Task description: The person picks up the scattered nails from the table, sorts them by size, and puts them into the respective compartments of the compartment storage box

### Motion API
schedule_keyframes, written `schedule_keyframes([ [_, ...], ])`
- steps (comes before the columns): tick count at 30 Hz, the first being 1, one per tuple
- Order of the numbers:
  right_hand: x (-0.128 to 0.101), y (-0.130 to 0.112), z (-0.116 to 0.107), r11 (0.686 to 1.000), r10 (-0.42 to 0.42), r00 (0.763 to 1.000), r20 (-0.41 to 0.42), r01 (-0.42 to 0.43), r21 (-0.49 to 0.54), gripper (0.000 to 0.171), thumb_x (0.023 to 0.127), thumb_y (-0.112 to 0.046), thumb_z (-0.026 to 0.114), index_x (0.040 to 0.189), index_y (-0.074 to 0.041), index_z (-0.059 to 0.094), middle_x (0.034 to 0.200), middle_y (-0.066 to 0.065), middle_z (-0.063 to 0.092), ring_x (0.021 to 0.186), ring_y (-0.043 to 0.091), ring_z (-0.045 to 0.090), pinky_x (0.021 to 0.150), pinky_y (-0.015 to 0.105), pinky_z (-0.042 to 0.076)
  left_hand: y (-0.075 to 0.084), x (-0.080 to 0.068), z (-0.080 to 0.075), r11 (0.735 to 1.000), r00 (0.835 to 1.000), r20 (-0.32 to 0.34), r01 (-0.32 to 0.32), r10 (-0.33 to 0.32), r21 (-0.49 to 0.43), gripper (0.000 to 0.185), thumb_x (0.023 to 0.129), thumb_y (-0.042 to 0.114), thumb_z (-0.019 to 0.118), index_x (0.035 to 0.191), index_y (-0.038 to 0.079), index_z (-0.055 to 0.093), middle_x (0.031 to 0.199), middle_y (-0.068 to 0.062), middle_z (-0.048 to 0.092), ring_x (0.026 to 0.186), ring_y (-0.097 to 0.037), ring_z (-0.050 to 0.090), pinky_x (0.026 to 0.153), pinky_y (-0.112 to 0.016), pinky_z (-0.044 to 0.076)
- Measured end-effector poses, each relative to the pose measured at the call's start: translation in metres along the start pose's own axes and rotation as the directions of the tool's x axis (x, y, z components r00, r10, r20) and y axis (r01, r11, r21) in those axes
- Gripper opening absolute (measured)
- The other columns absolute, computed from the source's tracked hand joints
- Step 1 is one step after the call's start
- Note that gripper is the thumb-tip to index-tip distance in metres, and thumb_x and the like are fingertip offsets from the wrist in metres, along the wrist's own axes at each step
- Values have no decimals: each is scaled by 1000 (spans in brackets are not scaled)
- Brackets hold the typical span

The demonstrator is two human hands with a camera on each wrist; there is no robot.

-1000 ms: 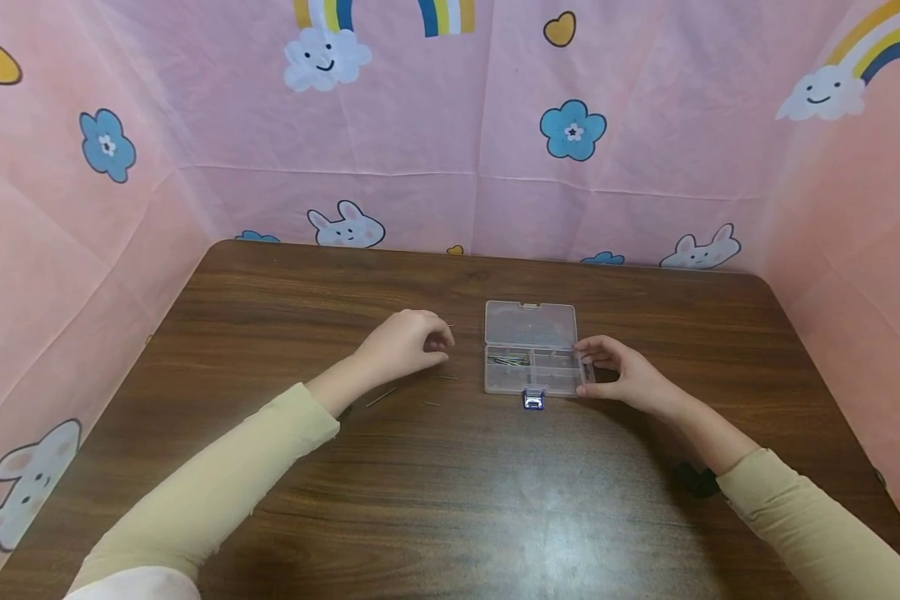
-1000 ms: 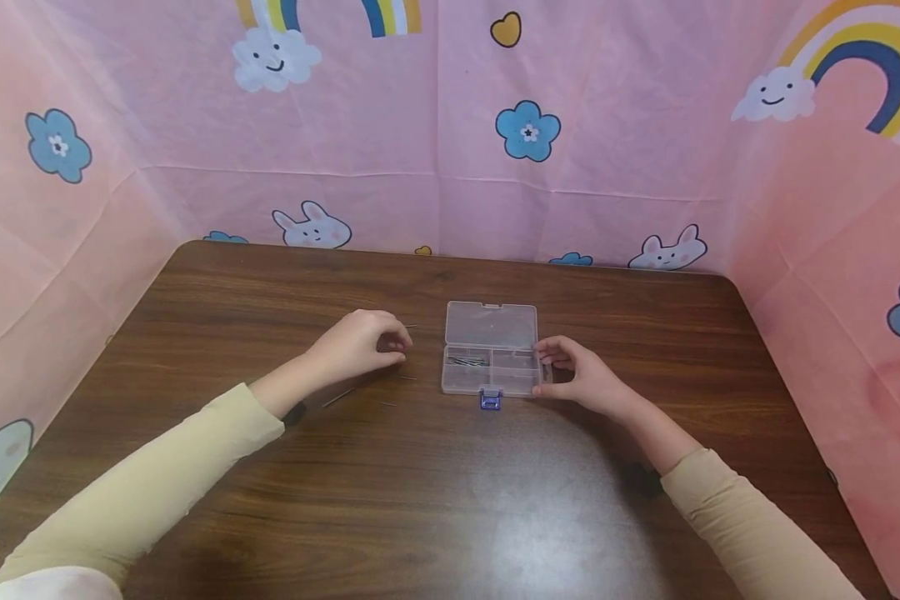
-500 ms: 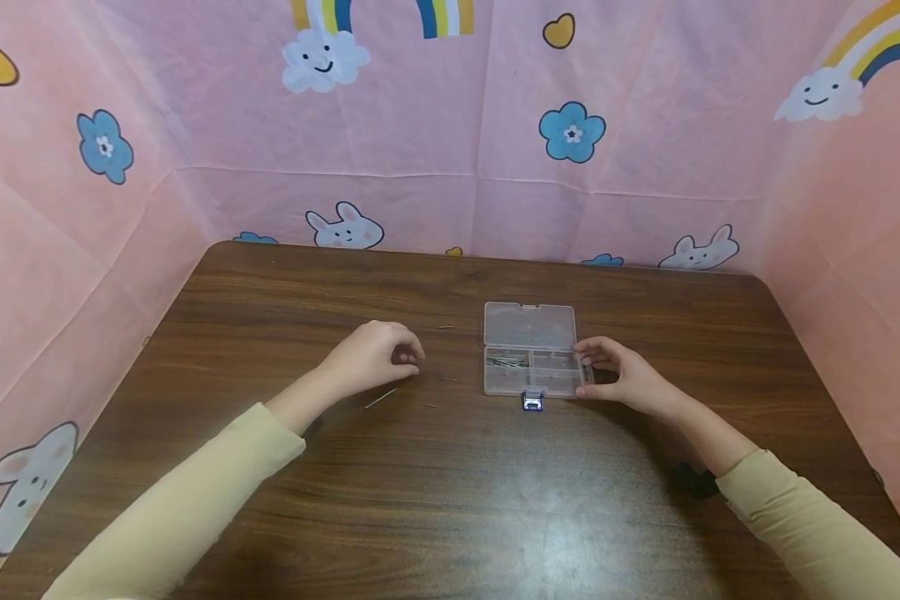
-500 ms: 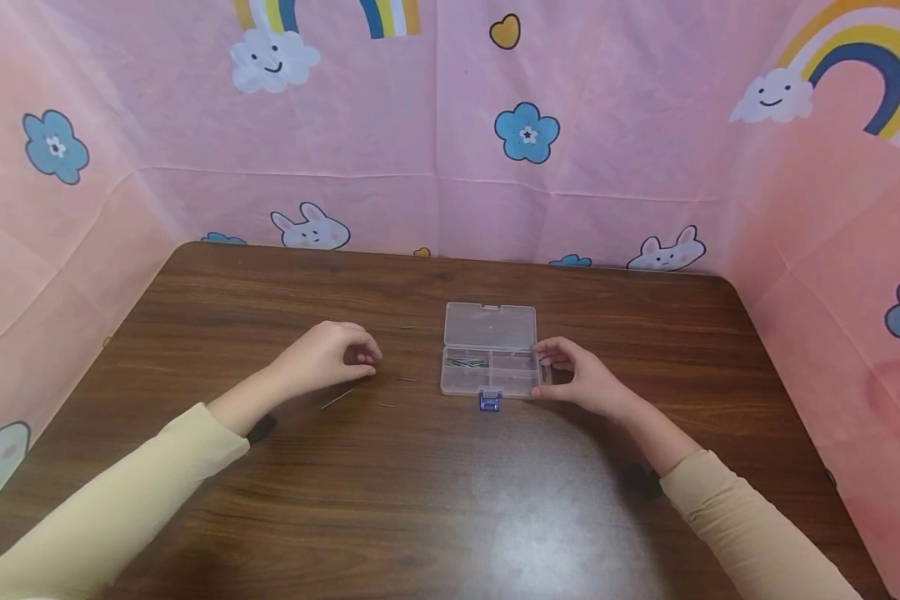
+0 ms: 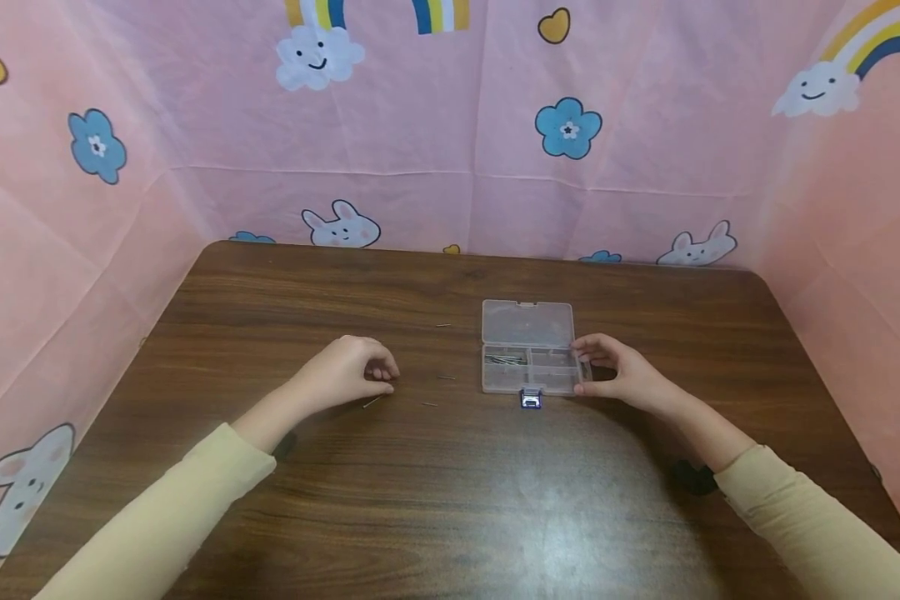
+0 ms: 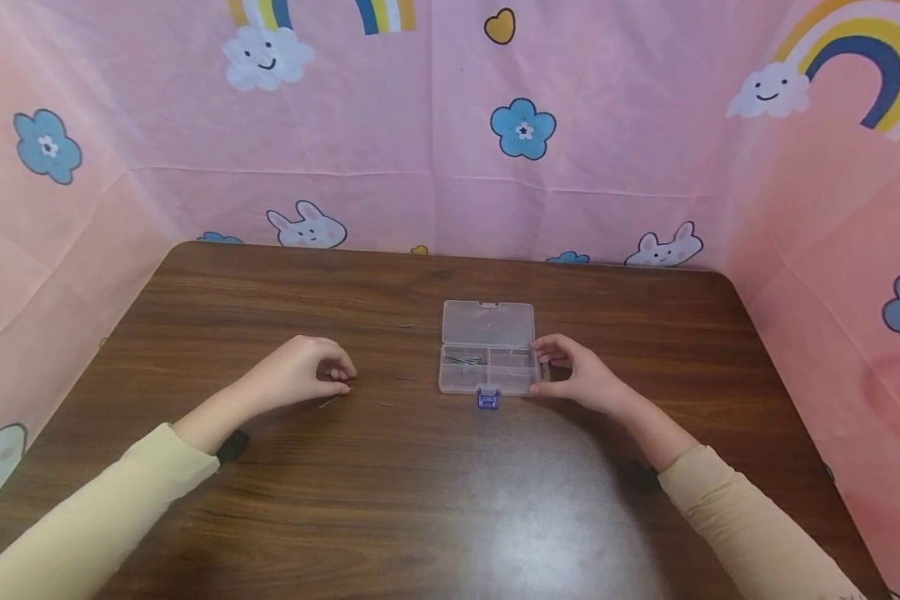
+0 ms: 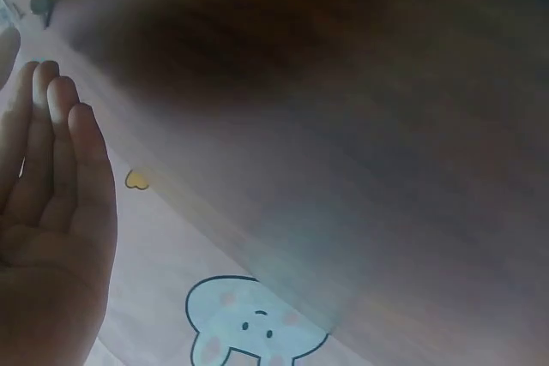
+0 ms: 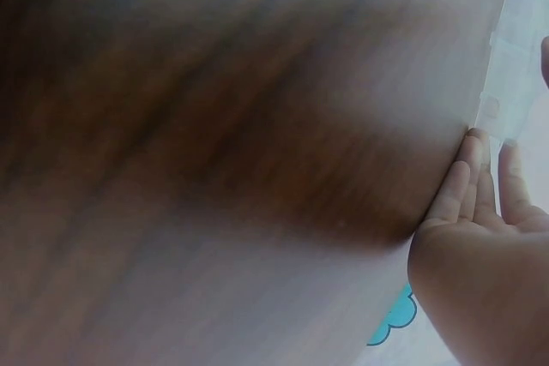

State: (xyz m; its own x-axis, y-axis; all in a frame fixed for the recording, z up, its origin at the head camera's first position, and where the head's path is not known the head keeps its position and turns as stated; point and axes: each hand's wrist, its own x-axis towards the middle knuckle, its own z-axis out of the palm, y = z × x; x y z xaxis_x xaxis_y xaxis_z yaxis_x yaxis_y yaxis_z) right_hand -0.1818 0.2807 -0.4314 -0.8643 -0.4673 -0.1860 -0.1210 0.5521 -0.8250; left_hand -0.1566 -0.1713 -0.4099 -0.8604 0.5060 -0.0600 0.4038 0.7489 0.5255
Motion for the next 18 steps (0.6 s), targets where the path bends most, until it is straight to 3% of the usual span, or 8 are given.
schedule_keyframes([
  [6,2,0,1,1000,4,1000,-4,-4,-7,62,92,-12,83,145,0,52,143,23,58,135,41,53,121,63,38,-8,-7,1,1000,999,30,-10,11,-25,11,86,9,88,91,13,79,86,5,75,75,-4,60,69,-22,54],
  [18,1,0,2,1000,3,1000,-5,-3,-14,62,92,-12,83,145,0,53,143,23,59,134,40,54,120,62,39,-7,-8,1,996,997,73,45,-40,-74,12,88,3,83,82,13,78,76,6,72,66,-4,57,61,-19,51],
])
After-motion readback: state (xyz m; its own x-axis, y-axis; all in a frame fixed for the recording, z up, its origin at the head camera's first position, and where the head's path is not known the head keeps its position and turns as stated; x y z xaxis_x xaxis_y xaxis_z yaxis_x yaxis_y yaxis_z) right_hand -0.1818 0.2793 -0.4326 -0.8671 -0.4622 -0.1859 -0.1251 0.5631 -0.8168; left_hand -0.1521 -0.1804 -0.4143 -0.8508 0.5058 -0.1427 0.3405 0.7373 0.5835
